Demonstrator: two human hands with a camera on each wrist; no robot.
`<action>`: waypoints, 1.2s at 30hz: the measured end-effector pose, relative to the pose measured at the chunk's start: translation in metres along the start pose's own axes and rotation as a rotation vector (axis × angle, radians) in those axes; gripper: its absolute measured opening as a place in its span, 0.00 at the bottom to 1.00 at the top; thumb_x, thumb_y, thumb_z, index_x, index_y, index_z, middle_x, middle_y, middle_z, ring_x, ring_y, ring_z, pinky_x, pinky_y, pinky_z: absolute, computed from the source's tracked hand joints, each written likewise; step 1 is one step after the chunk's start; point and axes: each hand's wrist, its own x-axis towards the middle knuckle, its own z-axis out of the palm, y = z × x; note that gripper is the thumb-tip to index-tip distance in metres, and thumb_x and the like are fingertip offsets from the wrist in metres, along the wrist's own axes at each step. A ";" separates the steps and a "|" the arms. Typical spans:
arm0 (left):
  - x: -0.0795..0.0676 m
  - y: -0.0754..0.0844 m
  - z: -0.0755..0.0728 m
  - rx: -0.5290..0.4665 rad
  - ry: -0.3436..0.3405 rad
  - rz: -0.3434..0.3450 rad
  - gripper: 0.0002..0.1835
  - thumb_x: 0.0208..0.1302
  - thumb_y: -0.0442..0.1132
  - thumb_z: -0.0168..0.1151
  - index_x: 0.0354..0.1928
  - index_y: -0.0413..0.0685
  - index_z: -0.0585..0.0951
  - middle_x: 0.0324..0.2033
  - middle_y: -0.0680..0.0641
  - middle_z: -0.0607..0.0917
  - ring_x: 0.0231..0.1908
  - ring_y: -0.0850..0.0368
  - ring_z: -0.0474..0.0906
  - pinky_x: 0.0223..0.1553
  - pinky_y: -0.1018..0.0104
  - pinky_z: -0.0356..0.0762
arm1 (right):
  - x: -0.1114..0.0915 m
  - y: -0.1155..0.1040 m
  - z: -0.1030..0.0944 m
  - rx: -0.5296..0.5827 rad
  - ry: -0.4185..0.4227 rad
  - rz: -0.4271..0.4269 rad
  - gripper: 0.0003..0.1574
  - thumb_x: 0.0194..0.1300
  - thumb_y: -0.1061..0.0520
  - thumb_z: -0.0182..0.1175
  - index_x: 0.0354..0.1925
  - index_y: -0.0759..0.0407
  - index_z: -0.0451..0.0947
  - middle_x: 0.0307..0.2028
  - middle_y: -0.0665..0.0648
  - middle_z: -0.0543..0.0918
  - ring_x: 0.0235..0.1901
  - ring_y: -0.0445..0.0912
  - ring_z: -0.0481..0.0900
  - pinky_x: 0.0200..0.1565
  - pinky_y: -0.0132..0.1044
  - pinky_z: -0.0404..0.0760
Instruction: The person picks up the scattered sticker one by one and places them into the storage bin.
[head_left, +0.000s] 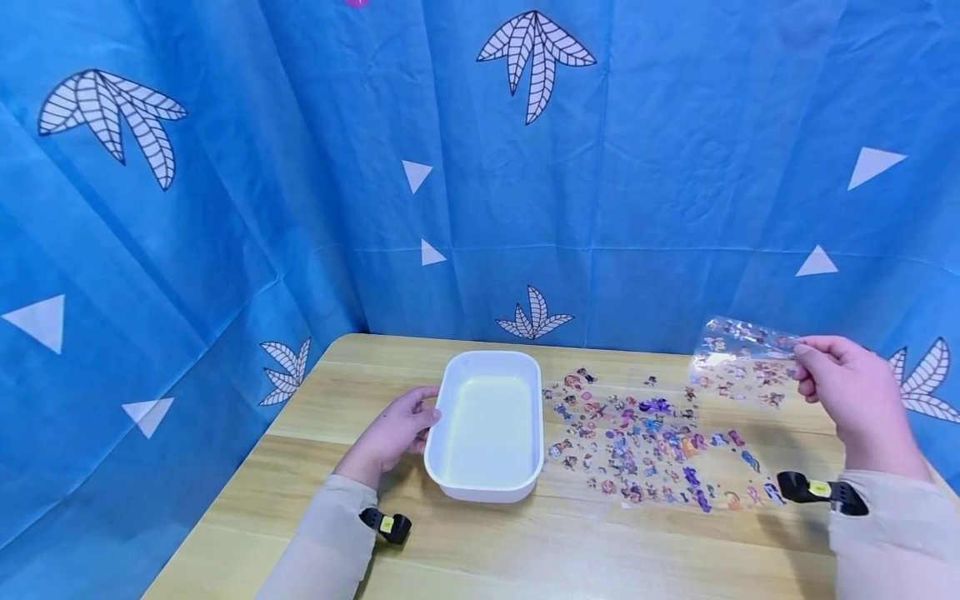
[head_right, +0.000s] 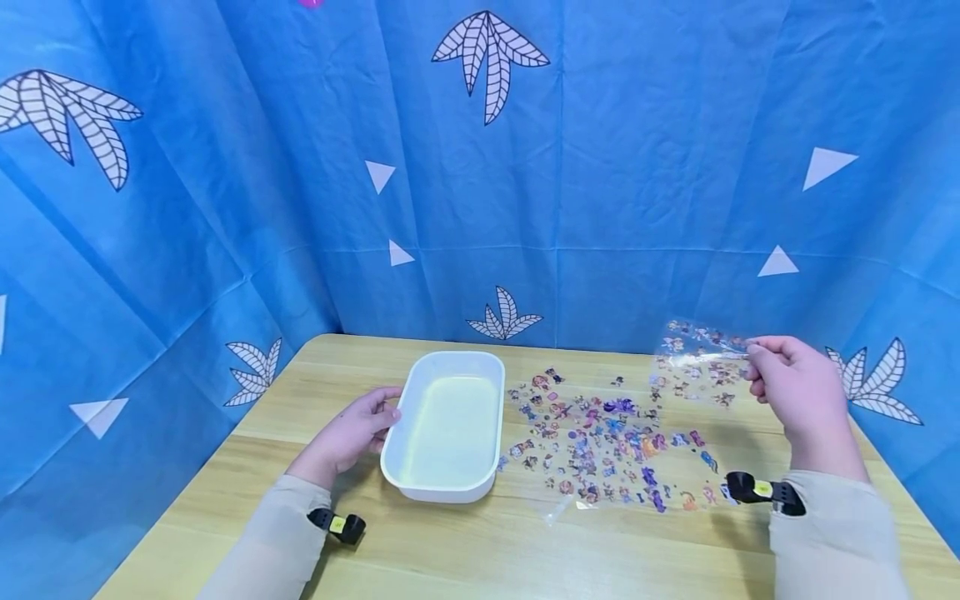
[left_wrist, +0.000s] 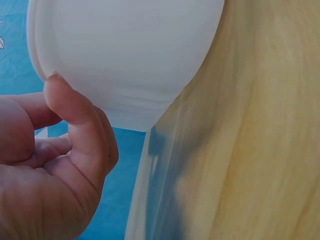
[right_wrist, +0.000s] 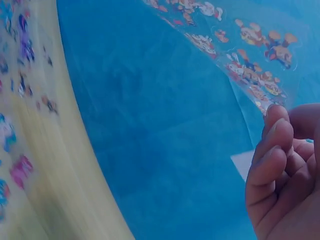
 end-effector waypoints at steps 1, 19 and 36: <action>0.000 0.000 0.000 -0.001 -0.002 0.000 0.26 0.77 0.34 0.52 0.74 0.41 0.64 0.44 0.39 0.77 0.34 0.52 0.79 0.32 0.62 0.82 | -0.001 -0.001 0.002 0.029 -0.013 -0.014 0.21 0.79 0.49 0.50 0.53 0.66 0.74 0.27 0.47 0.80 0.24 0.41 0.77 0.25 0.32 0.80; -0.001 -0.002 -0.006 -0.008 0.002 -0.013 0.26 0.77 0.34 0.52 0.74 0.45 0.65 0.43 0.38 0.77 0.33 0.51 0.78 0.31 0.62 0.82 | -0.004 -0.025 0.071 0.177 -0.224 -0.084 0.22 0.80 0.49 0.49 0.55 0.66 0.74 0.28 0.50 0.78 0.23 0.41 0.76 0.26 0.35 0.80; -0.003 -0.001 -0.003 0.000 -0.015 -0.001 0.27 0.77 0.35 0.52 0.74 0.42 0.63 0.44 0.38 0.77 0.33 0.52 0.78 0.30 0.64 0.82 | -0.027 -0.063 0.151 0.284 -0.377 -0.061 0.21 0.80 0.52 0.51 0.55 0.68 0.74 0.29 0.55 0.76 0.24 0.42 0.73 0.27 0.36 0.78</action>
